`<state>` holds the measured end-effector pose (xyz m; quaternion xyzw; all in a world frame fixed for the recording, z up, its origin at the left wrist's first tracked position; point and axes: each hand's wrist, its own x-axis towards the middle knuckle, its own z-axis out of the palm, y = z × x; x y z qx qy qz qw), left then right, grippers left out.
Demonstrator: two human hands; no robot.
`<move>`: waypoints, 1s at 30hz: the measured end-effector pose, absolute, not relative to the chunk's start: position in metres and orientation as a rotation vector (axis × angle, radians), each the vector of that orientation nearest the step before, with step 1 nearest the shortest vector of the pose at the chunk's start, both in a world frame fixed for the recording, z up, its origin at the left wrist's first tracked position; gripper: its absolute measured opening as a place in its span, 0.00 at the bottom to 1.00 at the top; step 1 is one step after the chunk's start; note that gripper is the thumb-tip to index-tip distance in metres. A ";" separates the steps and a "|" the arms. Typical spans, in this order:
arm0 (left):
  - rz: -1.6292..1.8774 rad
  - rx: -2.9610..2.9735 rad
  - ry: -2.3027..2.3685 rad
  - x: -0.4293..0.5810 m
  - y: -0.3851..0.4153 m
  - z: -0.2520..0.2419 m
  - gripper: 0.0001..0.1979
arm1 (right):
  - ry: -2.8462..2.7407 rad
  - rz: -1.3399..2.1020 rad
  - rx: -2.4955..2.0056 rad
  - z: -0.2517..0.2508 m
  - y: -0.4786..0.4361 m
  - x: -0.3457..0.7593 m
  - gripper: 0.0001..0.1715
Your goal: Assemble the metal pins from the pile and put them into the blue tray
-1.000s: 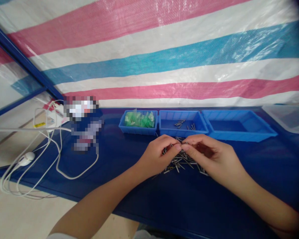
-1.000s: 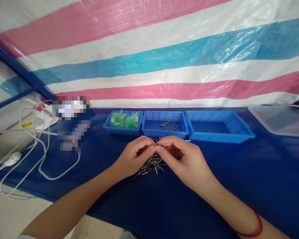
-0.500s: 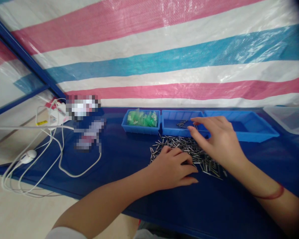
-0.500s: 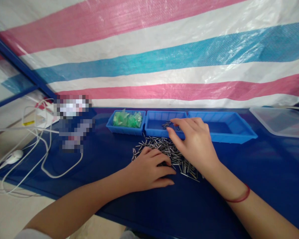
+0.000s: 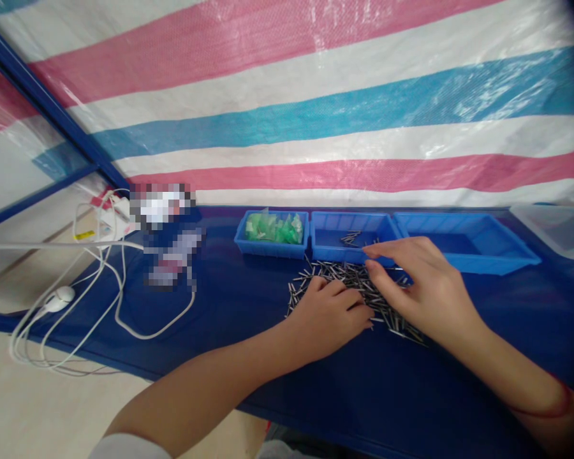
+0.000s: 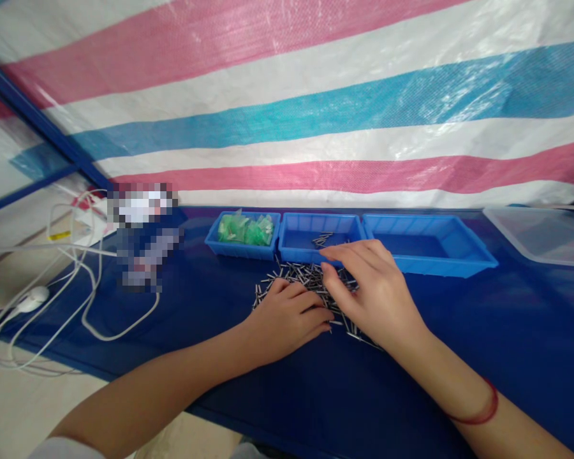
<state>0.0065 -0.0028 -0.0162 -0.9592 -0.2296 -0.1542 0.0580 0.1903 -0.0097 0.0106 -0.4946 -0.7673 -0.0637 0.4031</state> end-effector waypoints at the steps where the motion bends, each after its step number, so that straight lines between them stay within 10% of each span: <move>1: -0.475 -2.907 -0.690 0.007 -0.003 -0.017 0.10 | -1.941 -0.154 -1.247 0.011 -0.010 0.190 0.09; 20: -1.627 -3.110 -1.421 -0.003 0.012 0.004 0.08 | -1.871 0.645 -1.311 0.002 -0.019 0.185 0.14; 30: -1.693 -2.816 -1.404 -0.013 0.033 0.019 0.03 | -1.833 0.295 -1.431 0.011 -0.014 0.196 0.11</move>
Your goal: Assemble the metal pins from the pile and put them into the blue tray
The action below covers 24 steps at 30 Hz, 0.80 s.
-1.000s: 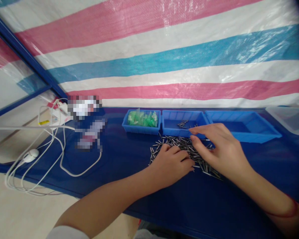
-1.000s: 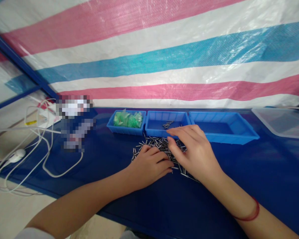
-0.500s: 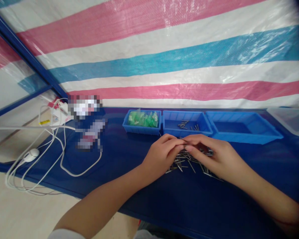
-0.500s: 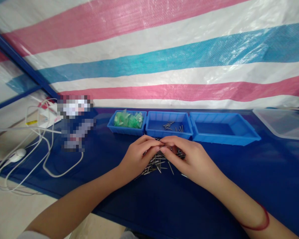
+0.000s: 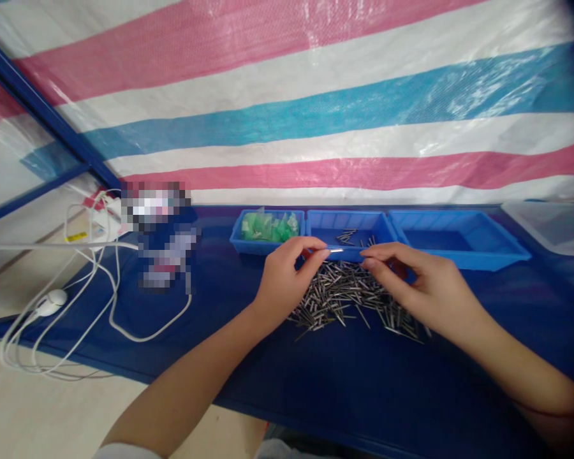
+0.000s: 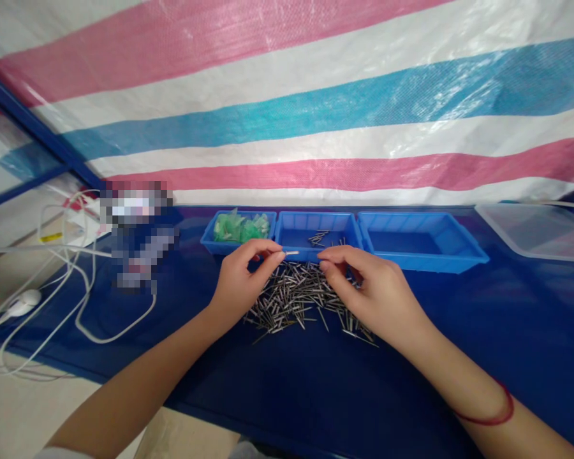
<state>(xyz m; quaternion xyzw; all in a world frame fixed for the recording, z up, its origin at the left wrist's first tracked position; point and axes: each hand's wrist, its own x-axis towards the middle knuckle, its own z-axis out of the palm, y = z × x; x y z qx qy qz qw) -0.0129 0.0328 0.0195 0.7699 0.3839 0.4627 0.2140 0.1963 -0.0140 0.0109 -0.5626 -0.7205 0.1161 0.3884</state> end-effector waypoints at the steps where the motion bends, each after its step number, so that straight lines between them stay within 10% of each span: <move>1: 1.323 2.139 1.085 -0.015 0.037 0.021 0.03 | -1.837 0.282 -1.423 0.012 -0.014 0.197 0.10; 24: 0.569 2.729 0.952 -0.014 0.029 0.008 0.11 | -2.677 0.311 -1.216 0.017 -0.019 0.201 0.14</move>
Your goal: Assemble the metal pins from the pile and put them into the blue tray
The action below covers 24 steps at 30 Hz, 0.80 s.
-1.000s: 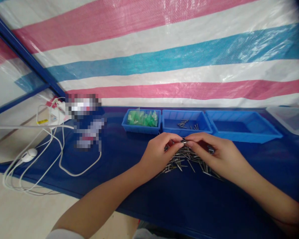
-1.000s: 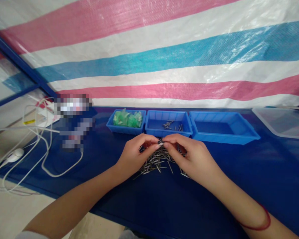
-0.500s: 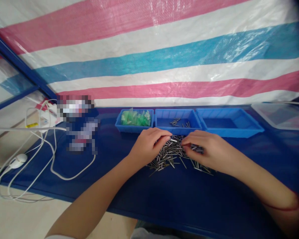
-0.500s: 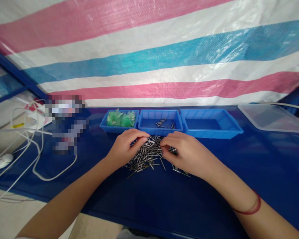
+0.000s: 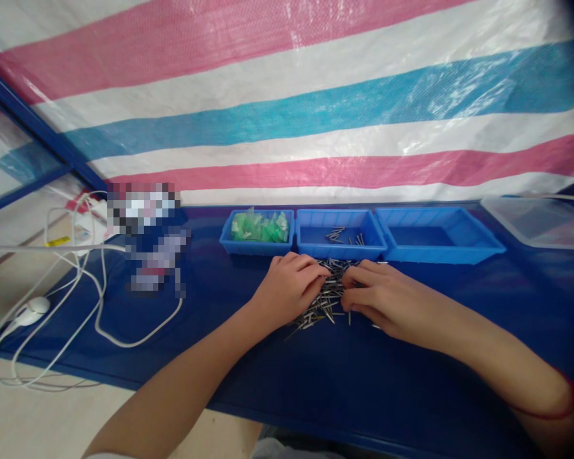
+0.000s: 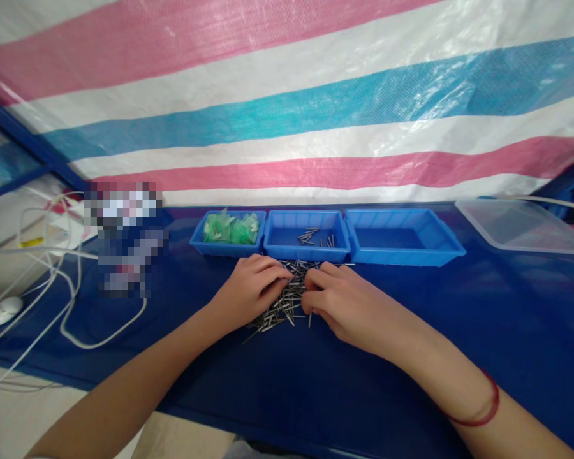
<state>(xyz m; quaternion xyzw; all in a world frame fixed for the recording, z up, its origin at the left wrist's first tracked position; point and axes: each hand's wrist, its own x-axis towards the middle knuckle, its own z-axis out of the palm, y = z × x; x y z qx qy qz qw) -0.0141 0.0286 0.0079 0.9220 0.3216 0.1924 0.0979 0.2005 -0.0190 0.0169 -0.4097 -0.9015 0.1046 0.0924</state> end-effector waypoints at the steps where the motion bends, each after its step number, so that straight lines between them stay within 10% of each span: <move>1: 0.582 2.724 0.954 -0.014 0.028 0.009 0.11 | -2.670 0.294 -1.237 0.017 -0.020 0.200 0.14; 24: 1.017 2.325 0.763 -0.010 0.013 0.018 0.10 | -1.874 0.724 -1.248 0.018 -0.025 0.181 0.09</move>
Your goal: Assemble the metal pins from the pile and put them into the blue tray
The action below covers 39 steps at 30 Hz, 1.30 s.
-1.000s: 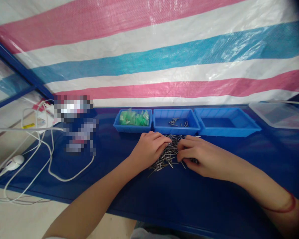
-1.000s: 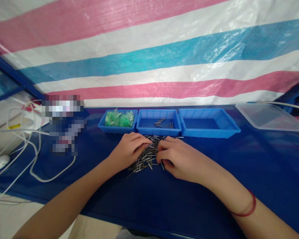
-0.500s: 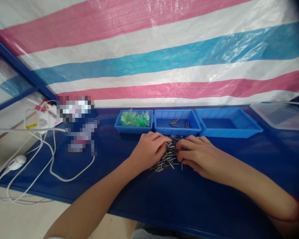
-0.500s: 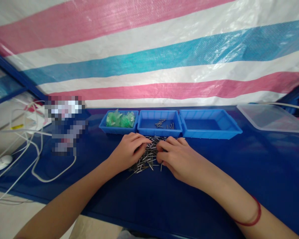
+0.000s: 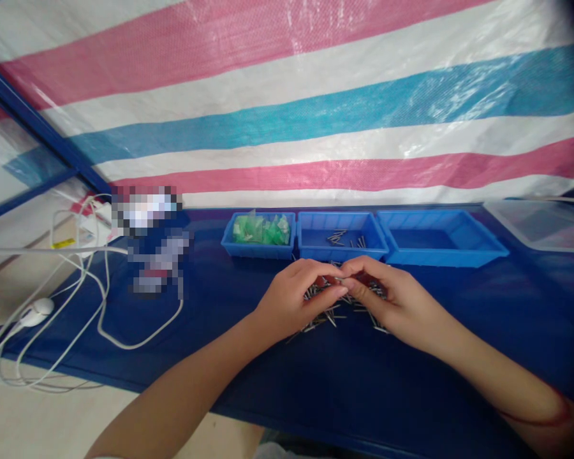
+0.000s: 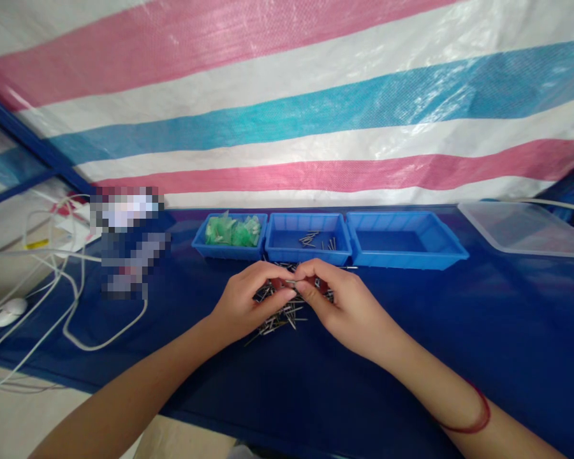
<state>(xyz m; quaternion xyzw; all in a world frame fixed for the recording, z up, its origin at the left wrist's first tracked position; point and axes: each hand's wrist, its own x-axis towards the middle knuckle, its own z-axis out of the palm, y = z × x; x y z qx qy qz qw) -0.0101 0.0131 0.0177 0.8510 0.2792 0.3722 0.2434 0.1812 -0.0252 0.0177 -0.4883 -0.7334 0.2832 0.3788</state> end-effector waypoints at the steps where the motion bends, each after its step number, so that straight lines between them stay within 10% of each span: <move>1: 1.039 2.285 0.807 -0.009 0.013 0.017 0.09 | -1.849 0.750 -1.236 0.015 -0.025 0.180 0.09; 16: 1.075 2.240 0.903 -0.010 0.017 0.015 0.07 | -1.545 0.848 -1.207 0.013 -0.024 0.173 0.09; 39: 0.682 2.701 0.890 -0.018 0.025 0.009 0.11 | -1.944 -0.056 -1.329 0.032 0.042 0.186 0.11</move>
